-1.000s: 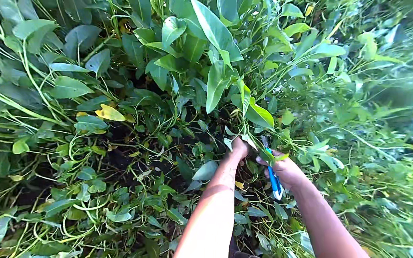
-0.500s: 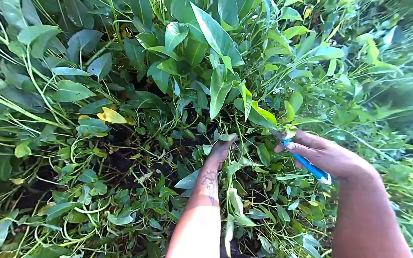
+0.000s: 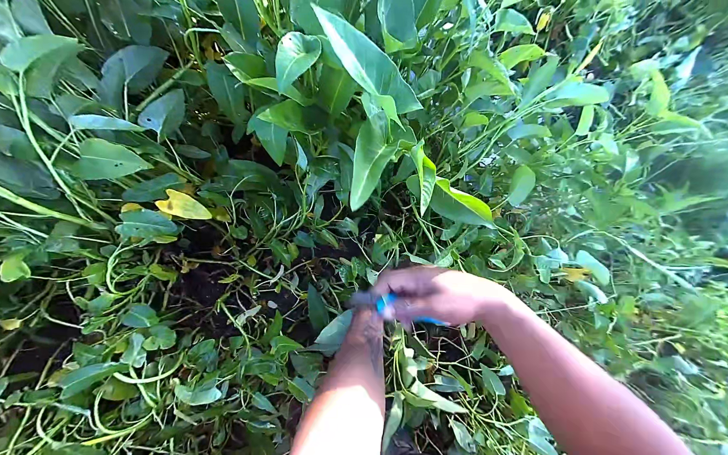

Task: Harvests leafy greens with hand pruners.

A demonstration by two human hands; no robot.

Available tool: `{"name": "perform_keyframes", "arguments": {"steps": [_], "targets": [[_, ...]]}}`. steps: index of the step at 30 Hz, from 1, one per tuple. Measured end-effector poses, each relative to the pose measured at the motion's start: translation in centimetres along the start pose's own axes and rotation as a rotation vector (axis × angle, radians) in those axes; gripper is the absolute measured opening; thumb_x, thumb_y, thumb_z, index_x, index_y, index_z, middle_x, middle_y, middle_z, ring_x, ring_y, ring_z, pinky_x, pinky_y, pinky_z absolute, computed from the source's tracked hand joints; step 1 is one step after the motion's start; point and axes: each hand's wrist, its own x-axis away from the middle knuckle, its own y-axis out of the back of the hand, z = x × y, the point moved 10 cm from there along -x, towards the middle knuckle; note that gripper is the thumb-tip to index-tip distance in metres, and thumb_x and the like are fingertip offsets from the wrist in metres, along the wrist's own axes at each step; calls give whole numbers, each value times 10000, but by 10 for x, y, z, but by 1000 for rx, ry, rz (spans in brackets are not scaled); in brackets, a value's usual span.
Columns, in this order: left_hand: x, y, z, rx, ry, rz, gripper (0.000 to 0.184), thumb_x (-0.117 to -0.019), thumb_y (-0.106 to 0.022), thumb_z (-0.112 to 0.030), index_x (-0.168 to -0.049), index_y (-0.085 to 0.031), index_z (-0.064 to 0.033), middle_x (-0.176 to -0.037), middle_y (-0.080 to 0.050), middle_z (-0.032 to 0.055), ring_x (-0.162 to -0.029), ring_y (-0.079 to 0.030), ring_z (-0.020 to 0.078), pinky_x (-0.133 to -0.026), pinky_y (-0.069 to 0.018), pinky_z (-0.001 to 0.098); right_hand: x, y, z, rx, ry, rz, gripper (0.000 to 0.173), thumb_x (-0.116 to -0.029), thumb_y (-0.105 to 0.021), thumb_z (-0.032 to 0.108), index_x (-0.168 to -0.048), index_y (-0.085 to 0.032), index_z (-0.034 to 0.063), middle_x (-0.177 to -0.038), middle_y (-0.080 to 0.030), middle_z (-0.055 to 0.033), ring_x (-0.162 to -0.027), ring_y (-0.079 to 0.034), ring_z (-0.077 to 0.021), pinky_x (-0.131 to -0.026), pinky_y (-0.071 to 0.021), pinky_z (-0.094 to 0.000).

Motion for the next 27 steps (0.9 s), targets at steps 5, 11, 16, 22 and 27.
{"name": "perform_keyframes", "arguments": {"steps": [5,11,16,22,27], "targets": [[-56,-27,-6,-364,-172,112,365,-1088,-517,-355,-1233,-659,-50,-974,-675,81,-846,-606,177,-788,-518,416,-18,117,-137,397,-398,-420,240,-1035,-591,216,-1237,-667,111,-985,-710,-128,-785,-679,-276,-685,-571,-526],[-60,-27,-20,-345,-135,105,316,-1083,-537,-316,-1165,-677,-44,-921,-658,74,-818,-598,174,-788,-514,404,2,127,-131,891,-865,-582,266,-1021,-551,219,-1208,-719,133,-1141,-720,-235,-1057,-685,-480,-828,-516,-711],[-35,-18,-36,-446,-81,131,258,-1079,-540,-268,-1103,-658,-40,-804,-570,38,-688,-512,146,-660,-463,345,32,103,-93,812,-981,-518,239,-1021,-549,211,-1164,-721,129,-1125,-727,-177,-1040,-693,-411,-864,-511,-652],[46,25,-79,-92,-258,82,220,-1017,-588,-263,-1007,-658,-54,-611,-459,-56,-513,-447,73,-516,-438,261,151,191,-72,409,-530,-1099,369,-975,-705,404,-1221,-662,132,-965,-700,-181,-808,-681,-378,-709,-540,-652],[94,-59,-123,-151,-291,440,164,-1024,-549,-102,-1097,-671,-20,-855,-688,-12,-768,-665,72,-765,-587,264,153,207,-160,539,-914,-778,208,-1000,-633,171,-1175,-727,110,-1090,-720,-237,-1040,-685,-462,-859,-505,-724]]}}
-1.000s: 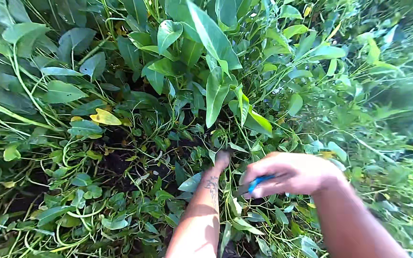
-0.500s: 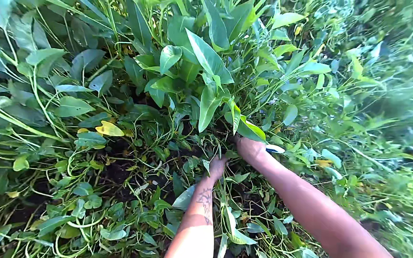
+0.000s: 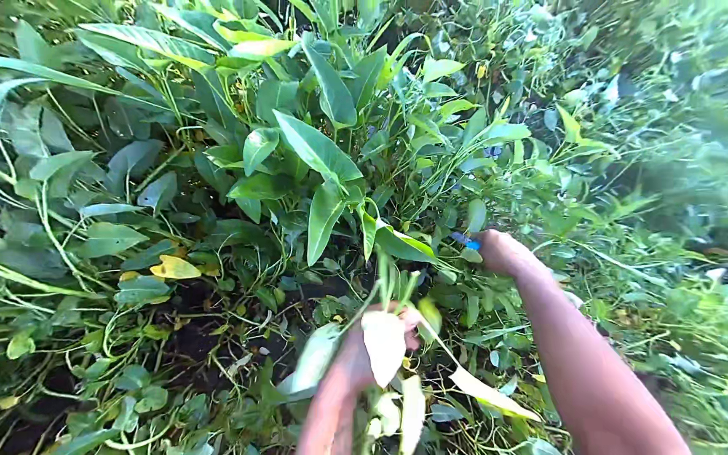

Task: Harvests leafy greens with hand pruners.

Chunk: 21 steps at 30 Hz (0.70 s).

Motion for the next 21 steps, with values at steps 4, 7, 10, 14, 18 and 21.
{"name": "perform_keyframes", "arguments": {"steps": [4,7,10,14,18,21], "targets": [[-93,-28,16,-351,153,-87,317,-1089,-500,-233,-1348,-610,-88,-1106,-738,97,-884,-736,204,-817,-621,422,45,-12,19,-486,16,45,238,-940,-748,222,-1113,-708,64,-835,-679,-164,-640,-632,-288,-602,-551,-508],[-143,-6,32,-462,140,-284,345,-1053,-589,-269,-1250,-664,4,-1176,-690,222,-1059,-679,339,-958,-540,552,73,-34,42,-849,87,121,252,-952,-737,161,-1179,-688,62,-906,-684,-121,-596,-590,-198,-550,-537,-371],[-155,7,46,-592,96,-257,419,-1020,-650,-316,-1298,-660,-2,-1324,-647,235,-1276,-593,367,-1106,-446,574,93,-55,62,-927,205,317,291,-946,-750,163,-1202,-658,61,-904,-674,-86,-577,-577,-151,-541,-531,-307],[-146,34,68,-498,197,-264,358,-987,-682,-279,-1265,-673,-54,-1194,-714,165,-1155,-664,311,-1014,-505,574,57,-18,37,-555,188,32,352,-978,-729,334,-1259,-669,130,-960,-742,-96,-685,-678,-233,-602,-582,-439],[-141,45,76,-336,165,-283,236,-963,-715,-185,-1143,-710,-32,-1033,-740,116,-1013,-689,238,-943,-534,497,8,-23,70,54,193,-66,384,-1067,-503,459,-1380,-586,254,-1095,-734,-188,-1010,-707,-452,-818,-527,-718],[-132,38,65,-278,152,-244,238,-979,-685,-127,-1191,-682,-17,-1032,-723,114,-945,-673,204,-884,-546,435,8,-43,108,182,289,2,330,-1046,-559,245,-1367,-625,210,-1237,-699,-196,-1109,-677,-453,-888,-504,-705]]}}
